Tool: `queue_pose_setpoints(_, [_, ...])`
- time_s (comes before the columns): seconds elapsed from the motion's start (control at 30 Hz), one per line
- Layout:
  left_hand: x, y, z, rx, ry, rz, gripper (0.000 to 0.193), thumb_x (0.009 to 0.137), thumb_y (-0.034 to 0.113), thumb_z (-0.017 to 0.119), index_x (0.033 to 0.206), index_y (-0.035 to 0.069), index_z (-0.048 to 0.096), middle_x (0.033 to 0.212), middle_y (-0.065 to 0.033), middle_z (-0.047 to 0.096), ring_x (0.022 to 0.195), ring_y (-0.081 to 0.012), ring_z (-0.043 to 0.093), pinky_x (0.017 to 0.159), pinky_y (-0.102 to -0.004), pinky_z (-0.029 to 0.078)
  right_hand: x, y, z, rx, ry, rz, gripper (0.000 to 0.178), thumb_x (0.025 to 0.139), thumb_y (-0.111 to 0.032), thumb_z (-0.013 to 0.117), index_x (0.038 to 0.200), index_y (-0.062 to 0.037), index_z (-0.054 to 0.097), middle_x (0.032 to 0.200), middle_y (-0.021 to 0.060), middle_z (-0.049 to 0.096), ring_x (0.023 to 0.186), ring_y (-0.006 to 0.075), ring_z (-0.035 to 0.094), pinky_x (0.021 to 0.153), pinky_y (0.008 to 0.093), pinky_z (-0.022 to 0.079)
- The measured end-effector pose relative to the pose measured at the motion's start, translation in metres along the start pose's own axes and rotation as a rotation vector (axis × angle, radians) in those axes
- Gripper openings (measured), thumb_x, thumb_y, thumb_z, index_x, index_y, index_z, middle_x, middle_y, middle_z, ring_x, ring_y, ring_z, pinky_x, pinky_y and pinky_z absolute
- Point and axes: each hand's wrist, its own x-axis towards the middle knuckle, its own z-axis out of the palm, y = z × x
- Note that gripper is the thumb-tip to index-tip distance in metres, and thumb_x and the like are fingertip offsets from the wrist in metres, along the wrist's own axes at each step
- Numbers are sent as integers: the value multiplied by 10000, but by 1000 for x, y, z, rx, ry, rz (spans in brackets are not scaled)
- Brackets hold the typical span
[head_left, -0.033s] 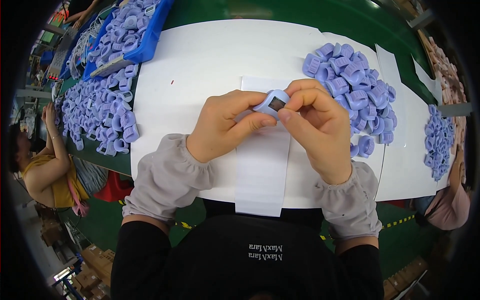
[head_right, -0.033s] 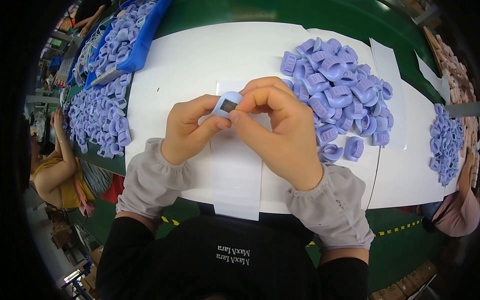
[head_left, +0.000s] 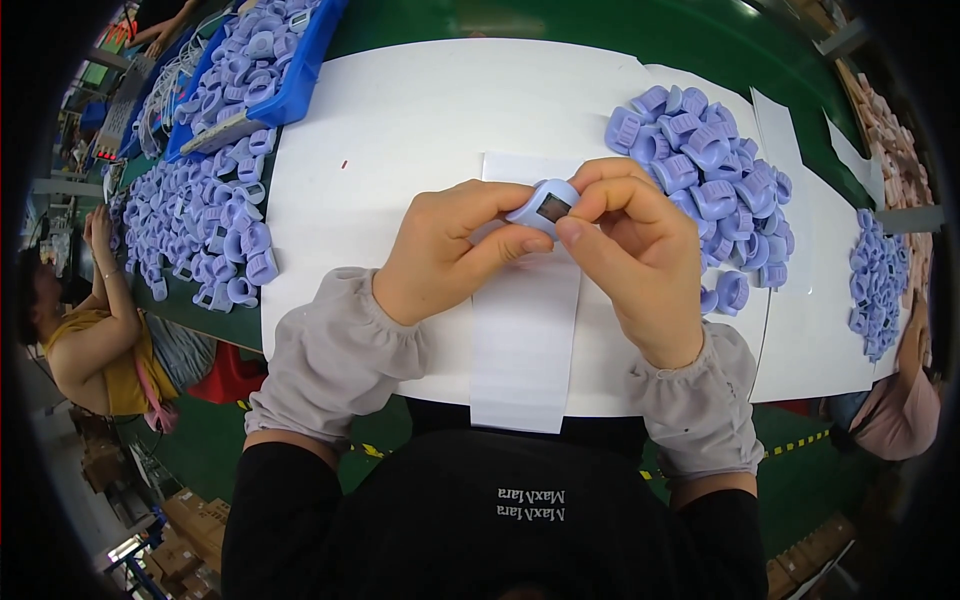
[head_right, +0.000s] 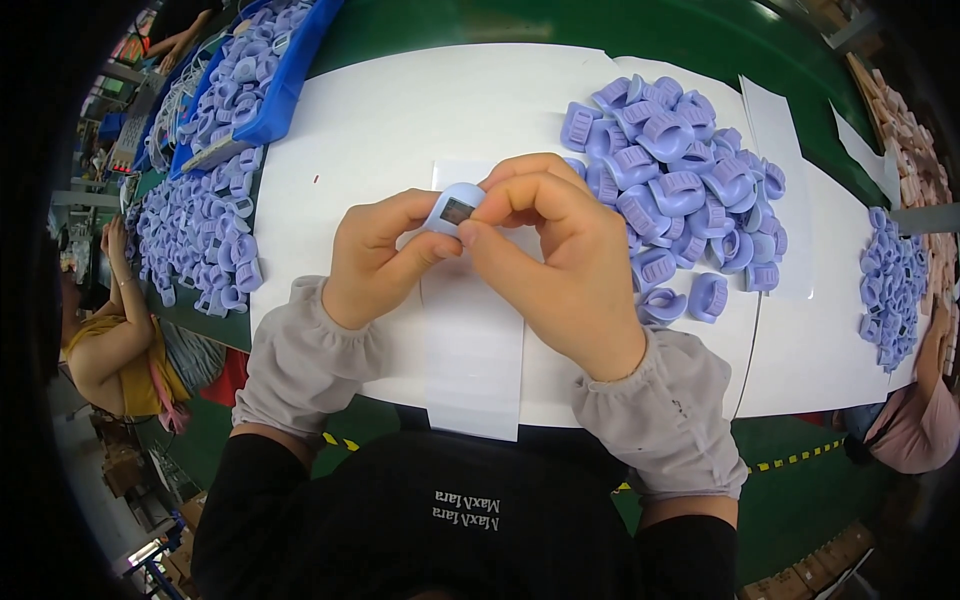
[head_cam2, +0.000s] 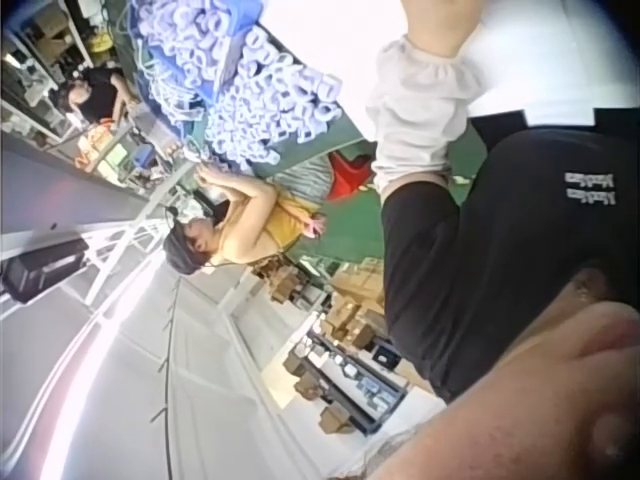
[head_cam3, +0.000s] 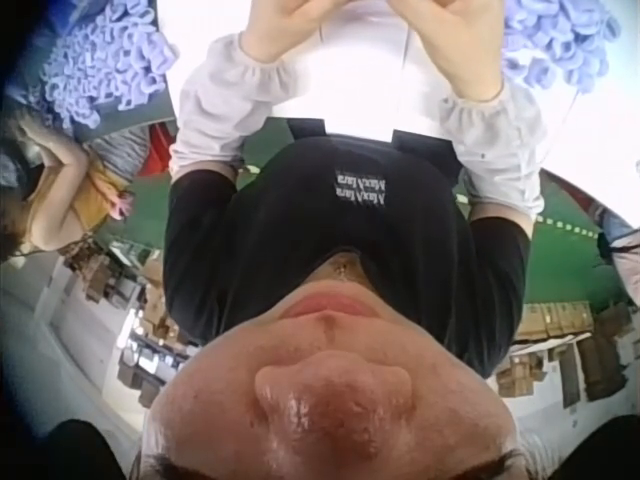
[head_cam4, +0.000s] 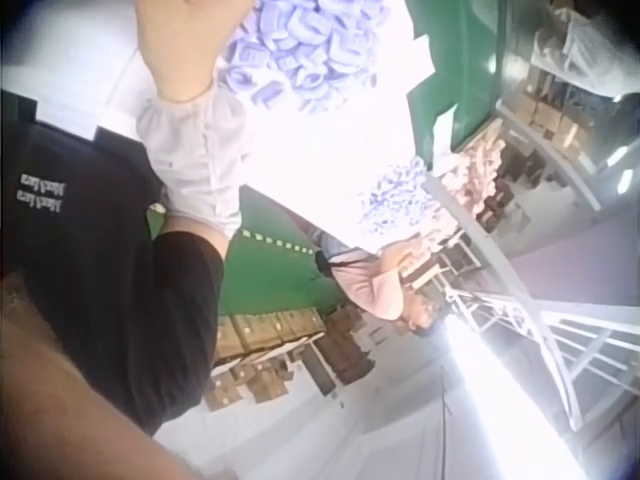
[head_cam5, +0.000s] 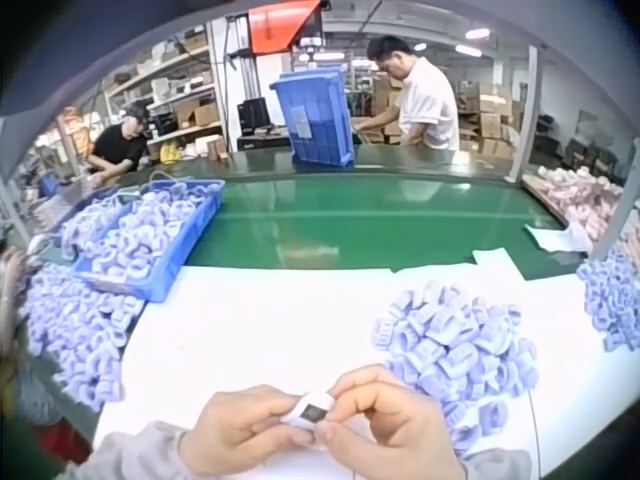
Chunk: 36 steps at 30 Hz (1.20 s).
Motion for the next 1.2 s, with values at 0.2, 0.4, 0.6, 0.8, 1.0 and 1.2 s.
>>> queue_pose_setpoints(0.2, [0, -1, 1, 8, 4, 27, 288, 822, 136, 737, 1068, 4, 665, 874, -110, 681, 701, -156, 667, 629, -242, 521, 1, 1, -1, 0, -4, -6, 71, 840, 40, 630, 884, 4, 588, 1073, 54, 510, 897, 101, 498, 787, 247, 413])
queue_pose_setpoints(0.4, [0, -1, 0, 13, 10, 27, 292, 816, 149, 743, 1062, 10, 670, 865, -104, 684, 712, -166, 659, 633, -251, 510, 0, 2, 0, -31, -10, -18, 68, 842, 38, 632, 886, 10, 589, 1076, 56, 512, 898, 104, 502, 784, 245, 419])
queue_pose_setpoints(0.6, [0, -1, -1, 71, 8, 32, 285, 799, 160, 755, 1039, 27, 681, 852, -106, 688, 739, -196, 642, 648, -278, 489, 0, 4, -1, -100, 14, -63, 85, 830, 55, 632, 889, 13, 587, 1089, 79, 522, 910, 114, 509, 805, 255, 427])
queue_pose_setpoints(0.8, [1, -3, -2, 37, 17, 57, 300, 793, 160, 759, 1047, 26, 672, 880, -109, 686, 735, -205, 642, 653, -283, 495, 2, 1, 3, -173, 61, -51, 116, 831, 42, 640, 936, 16, 599, 1062, 81, 549, 927, 135, 526, 847, 278, 440])
queue_pose_setpoints(1.0, [-1, 0, -5, 36, -137, 200, 273, 810, 119, 733, 1053, 22, 656, 934, -104, 686, 848, -221, 655, 739, -306, 510, -1, -10, -8, -123, -70, -56, 191, 837, -14, 671, 1026, 1, 648, 1044, 88, 617, 958, 177, 570, 841, 292, 450])
queue_pose_setpoints(1.2, [6, 43, -3, 12, -71, 272, 256, 847, 22, 628, 1100, -14, 612, 1057, -135, 662, 972, -255, 650, 839, -328, 504, -4, -22, -37, -854, 261, -491, 261, 798, -14, 695, 1056, -7, 652, 1040, 111, 652, 958, 239, 603, 852, 310, 463])
